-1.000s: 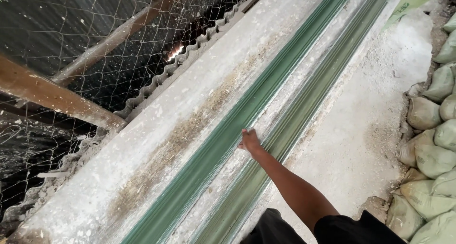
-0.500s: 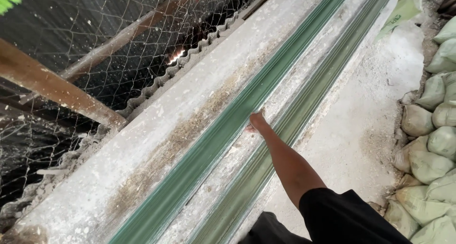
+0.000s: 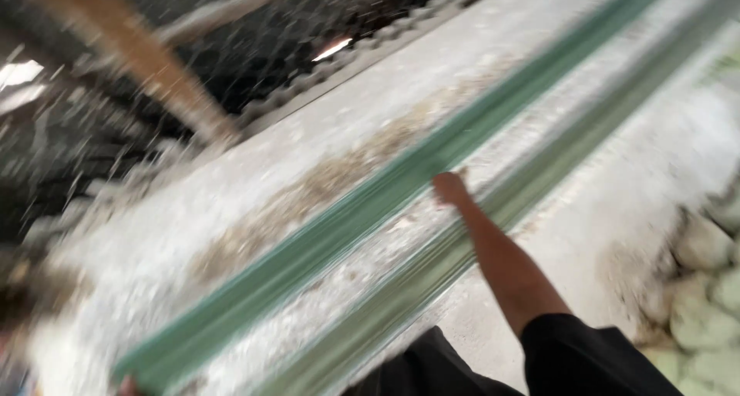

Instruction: The person cleans a long, dusty metal surface using a yellow sponge, wiping away white dust and debris. They then place a long green metal profile onto the surface and use a paintbrush to apply orange paint to it.

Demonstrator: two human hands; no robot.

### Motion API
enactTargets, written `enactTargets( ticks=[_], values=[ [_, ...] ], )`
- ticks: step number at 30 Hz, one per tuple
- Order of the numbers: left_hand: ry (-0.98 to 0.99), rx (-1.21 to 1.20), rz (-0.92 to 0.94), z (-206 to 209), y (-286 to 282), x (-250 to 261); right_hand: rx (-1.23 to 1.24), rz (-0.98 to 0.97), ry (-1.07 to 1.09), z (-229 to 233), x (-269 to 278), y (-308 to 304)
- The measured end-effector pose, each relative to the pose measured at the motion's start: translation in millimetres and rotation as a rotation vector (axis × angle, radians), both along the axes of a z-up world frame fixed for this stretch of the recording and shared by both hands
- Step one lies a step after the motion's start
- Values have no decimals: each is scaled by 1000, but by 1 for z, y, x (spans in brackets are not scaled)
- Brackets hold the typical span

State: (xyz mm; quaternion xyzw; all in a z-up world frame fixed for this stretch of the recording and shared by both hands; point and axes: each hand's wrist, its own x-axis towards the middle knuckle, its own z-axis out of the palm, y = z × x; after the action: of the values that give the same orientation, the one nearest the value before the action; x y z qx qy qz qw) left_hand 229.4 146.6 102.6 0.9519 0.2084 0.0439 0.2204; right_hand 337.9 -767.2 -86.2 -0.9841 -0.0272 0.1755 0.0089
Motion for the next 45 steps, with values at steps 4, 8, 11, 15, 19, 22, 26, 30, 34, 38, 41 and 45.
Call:
enactTargets(
  ticks=[4, 8, 11, 15, 19, 22, 26, 30, 34, 38, 41, 45],
  values=[
    [-41, -72, 252, -15, -22, -48, 161, 52, -256, -3, 9, -36],
    [-59, -167, 358, 8, -60, -46, 221, -560, 115, 94, 18, 3],
    [-223, 94, 281, 26, -80, -53, -47, -308, 76, 62, 27, -21],
    [-100, 199, 391, 48, -83, -55, 953, -1089, 107, 117, 22, 24],
    [-25, 1, 428, 46, -75, -44, 828, -1087, 161, 108, 24, 18],
    [5, -217, 531, 59, -77, -39, 795, -1124, 141, 102, 32, 14],
    [63, -333, 583, 58, -73, -35, 812, -1239, 109, 93, 48, 14],
    [57, -365, 588, 53, -70, -42, 847, -1159, 90, 107, 35, 31],
    [52, -446, 561, 37, -57, -36, 950, -1073, 93, 146, 11, 57],
    [37, -474, 585, 42, -60, -38, 1023, -884, 65, 161, -23, 77],
    [-336, -340, 510, 27, -41, -50, 1005, -544, -172, 143, -51, 95],
    [-283, -319, 502, 60, -44, -115, 640, -109, -436, 170, -104, 198]
  ],
)
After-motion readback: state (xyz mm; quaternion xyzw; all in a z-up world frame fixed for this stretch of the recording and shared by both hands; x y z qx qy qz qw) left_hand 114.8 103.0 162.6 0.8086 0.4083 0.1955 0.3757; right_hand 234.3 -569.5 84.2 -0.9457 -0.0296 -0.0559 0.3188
